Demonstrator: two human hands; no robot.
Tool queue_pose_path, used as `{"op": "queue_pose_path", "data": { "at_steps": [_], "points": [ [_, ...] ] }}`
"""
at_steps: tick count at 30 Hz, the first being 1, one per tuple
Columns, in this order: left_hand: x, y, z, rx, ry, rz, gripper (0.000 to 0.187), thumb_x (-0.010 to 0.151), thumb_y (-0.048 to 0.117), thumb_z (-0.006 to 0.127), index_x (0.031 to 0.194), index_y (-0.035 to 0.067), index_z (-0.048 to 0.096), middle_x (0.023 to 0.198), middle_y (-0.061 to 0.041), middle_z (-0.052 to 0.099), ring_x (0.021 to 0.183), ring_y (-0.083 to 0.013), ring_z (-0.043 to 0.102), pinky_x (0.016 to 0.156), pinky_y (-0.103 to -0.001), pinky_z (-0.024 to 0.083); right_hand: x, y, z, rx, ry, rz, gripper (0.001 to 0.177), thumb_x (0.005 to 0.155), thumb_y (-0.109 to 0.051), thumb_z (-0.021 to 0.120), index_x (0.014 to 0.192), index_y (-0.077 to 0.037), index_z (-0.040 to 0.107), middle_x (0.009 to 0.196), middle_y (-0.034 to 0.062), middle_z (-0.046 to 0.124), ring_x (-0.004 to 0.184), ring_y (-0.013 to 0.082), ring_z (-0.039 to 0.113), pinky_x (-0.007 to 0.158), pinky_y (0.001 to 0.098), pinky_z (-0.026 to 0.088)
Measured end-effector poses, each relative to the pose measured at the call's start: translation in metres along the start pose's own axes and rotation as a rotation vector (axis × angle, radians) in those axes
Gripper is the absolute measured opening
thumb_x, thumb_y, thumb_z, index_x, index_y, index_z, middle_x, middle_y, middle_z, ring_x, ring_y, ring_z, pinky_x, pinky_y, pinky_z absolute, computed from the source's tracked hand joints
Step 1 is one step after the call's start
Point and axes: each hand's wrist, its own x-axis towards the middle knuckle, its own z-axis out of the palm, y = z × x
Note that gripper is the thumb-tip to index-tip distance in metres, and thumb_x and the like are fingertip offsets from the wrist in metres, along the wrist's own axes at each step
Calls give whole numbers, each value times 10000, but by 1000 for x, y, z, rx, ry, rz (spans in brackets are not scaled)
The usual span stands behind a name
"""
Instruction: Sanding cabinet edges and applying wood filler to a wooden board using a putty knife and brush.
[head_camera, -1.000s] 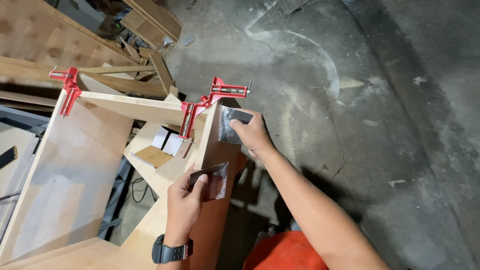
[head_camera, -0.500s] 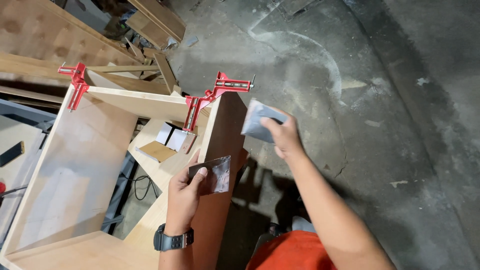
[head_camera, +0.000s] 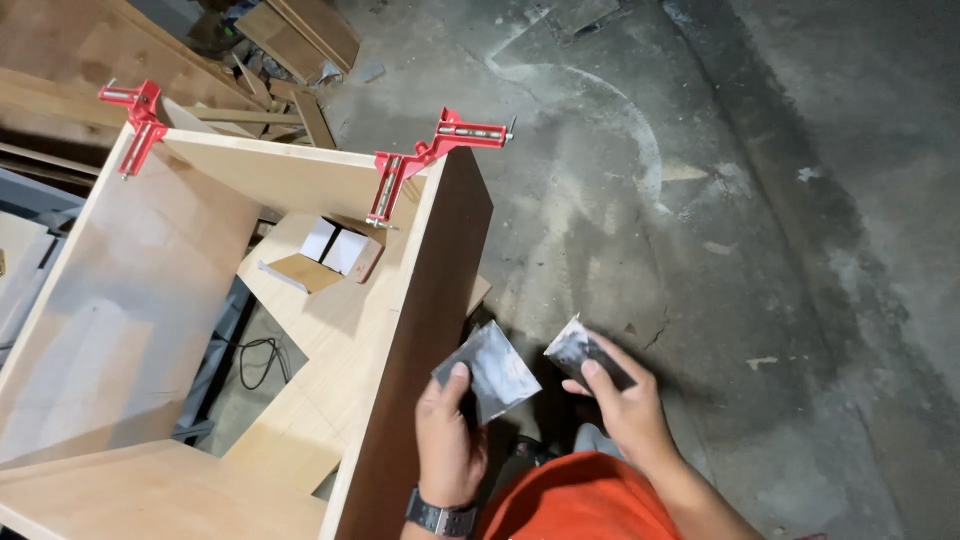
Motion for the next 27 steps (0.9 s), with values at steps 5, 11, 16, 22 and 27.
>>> {"op": "queue_pose_path", "data": {
  "at_steps": [5, 11, 16, 22, 27],
  "points": [
    [13, -48, -32, -179, 19, -315, 261, 1036, 52, 656, 1272, -53, 691, 1149, -217, 768, 930, -333, 745, 689, -408, 619, -44, 3, -10, -278, -183, -487, 477, 1016, 26, 567, 1485, -17, 640, 1462, 189, 727, 1217, 308, 809, 1073, 356, 655],
    [-13, -46, -22, -261, -60, -324, 390, 1019, 39, 635, 1398, -50, 656, 1303, -247, 731, 1133, -387, 716, 888, -498, 622, -60, 0, -16, -489, -328, -854, 512, 1007, 153, 518, 1501, 37, 584, 1538, 250, 652, 1461, 373, 657, 1266, 418, 540],
    [-23, -59, -19, -250, -109, -261, 400, 1011, 67, 654, 1402, -15, 671, 1310, -235, 748, 1145, -387, 723, 882, -525, 629, -62, 4, -34, -533, -424, -897, 575, 988, 196, 505, 1533, 19, 557, 1593, 259, 601, 1503, 378, 620, 1298, 424, 505],
    [-31, -74, 7, -285, -20, -181, 366, 1046, 25, 613, 1402, -45, 663, 1324, -260, 746, 1167, -385, 728, 919, -500, 637, -43, 20, -74, -503, -271, -853, 515, 1028, 107, 528, 1540, 59, 523, 1541, 268, 639, 1382, 356, 721, 1210, 393, 600],
    [-25, -111, 35, -297, -78, -226, 202, 1064, 44, 638, 1262, 35, 673, 1118, -180, 779, 970, -330, 765, 775, -506, 655, -22, 15, -114, -650, -251, -680, 533, 1011, -18, 593, 1540, -91, 608, 895, -32, 773, 578, 88, 482, 603, 244, 489]
  ]
}}
